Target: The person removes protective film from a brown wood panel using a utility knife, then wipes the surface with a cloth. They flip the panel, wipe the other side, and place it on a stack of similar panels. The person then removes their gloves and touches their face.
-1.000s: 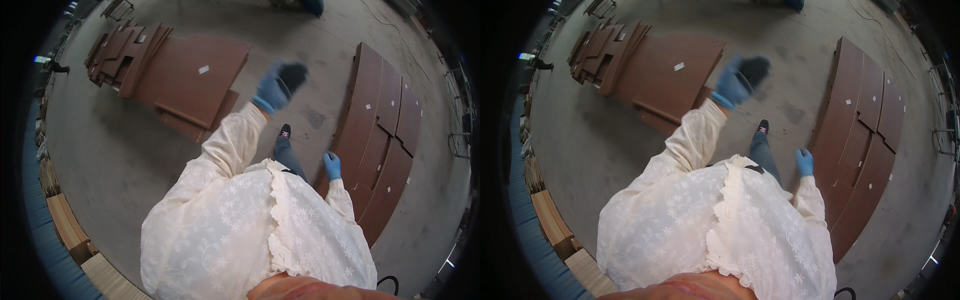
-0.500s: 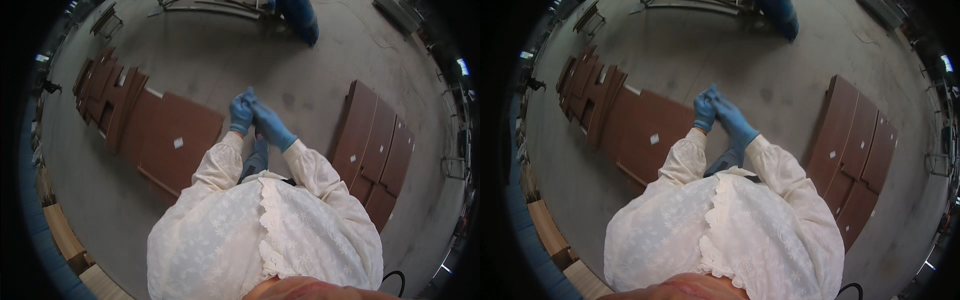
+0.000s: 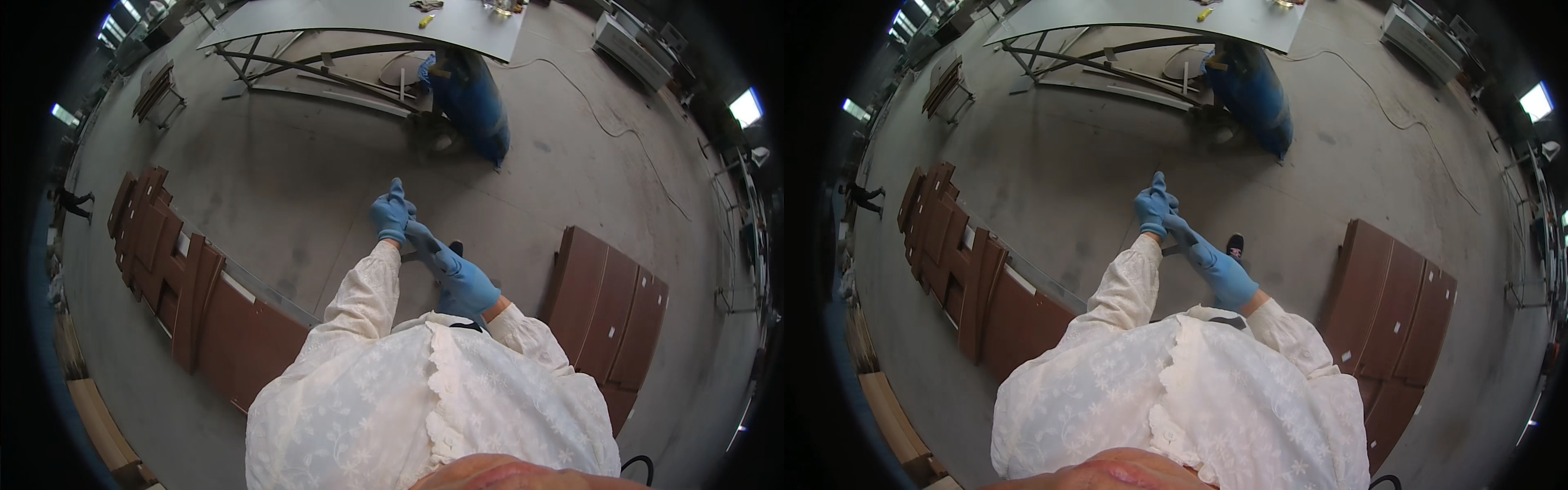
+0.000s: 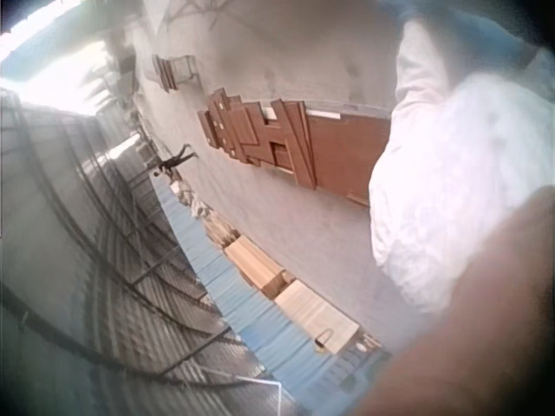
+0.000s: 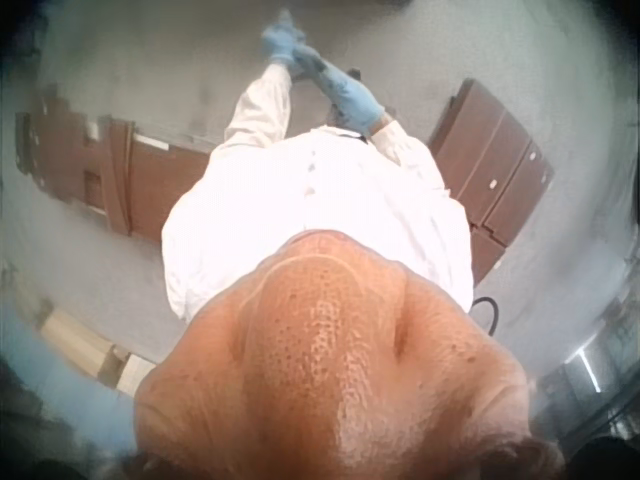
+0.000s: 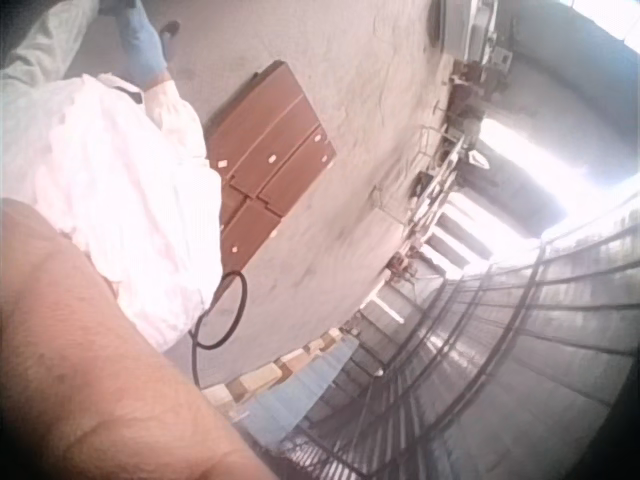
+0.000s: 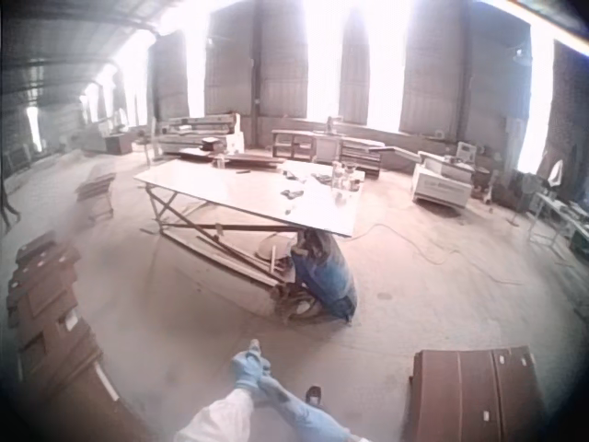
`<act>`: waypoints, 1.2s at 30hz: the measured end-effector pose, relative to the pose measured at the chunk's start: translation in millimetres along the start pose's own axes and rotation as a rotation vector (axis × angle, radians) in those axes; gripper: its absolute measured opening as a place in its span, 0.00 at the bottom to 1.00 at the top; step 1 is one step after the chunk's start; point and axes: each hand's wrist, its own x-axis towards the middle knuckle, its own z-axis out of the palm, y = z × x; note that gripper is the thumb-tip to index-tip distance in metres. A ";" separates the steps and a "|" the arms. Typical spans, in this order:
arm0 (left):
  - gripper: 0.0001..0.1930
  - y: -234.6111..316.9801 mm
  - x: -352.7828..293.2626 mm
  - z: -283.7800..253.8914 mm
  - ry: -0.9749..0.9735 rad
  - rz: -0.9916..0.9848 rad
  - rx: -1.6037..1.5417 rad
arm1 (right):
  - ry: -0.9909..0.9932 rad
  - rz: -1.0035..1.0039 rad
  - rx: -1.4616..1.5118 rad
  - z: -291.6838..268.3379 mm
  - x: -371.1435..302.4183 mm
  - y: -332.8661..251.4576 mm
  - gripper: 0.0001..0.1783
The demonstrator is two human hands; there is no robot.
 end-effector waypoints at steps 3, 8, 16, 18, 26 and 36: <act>0.33 14.6 89.2 33.9 0.137 0.113 0.187 | -0.004 0.174 0.022 -52.1 52.4 -51.9 0.42; 0.33 117.7 244.8 -41.5 0.680 0.073 0.051 | 0.075 0.425 -0.104 -124.9 112.2 -158.6 0.39; 0.27 152.4 294.2 48.7 0.142 0.310 0.159 | 0.135 0.485 -0.414 -154.8 429.6 -159.7 0.46; 0.27 155.6 308.6 77.7 0.123 0.236 0.110 | 0.159 0.403 -0.329 -149.3 492.5 -145.3 0.42; 0.21 211.0 442.7 76.7 -0.577 -0.174 -0.618 | 0.301 -0.077 -1.201 -201.9 670.9 -176.0 0.27; 0.23 364.2 537.3 61.5 -0.704 -0.267 -0.132 | 1.071 -0.209 -2.216 -521.2 811.6 -411.6 0.23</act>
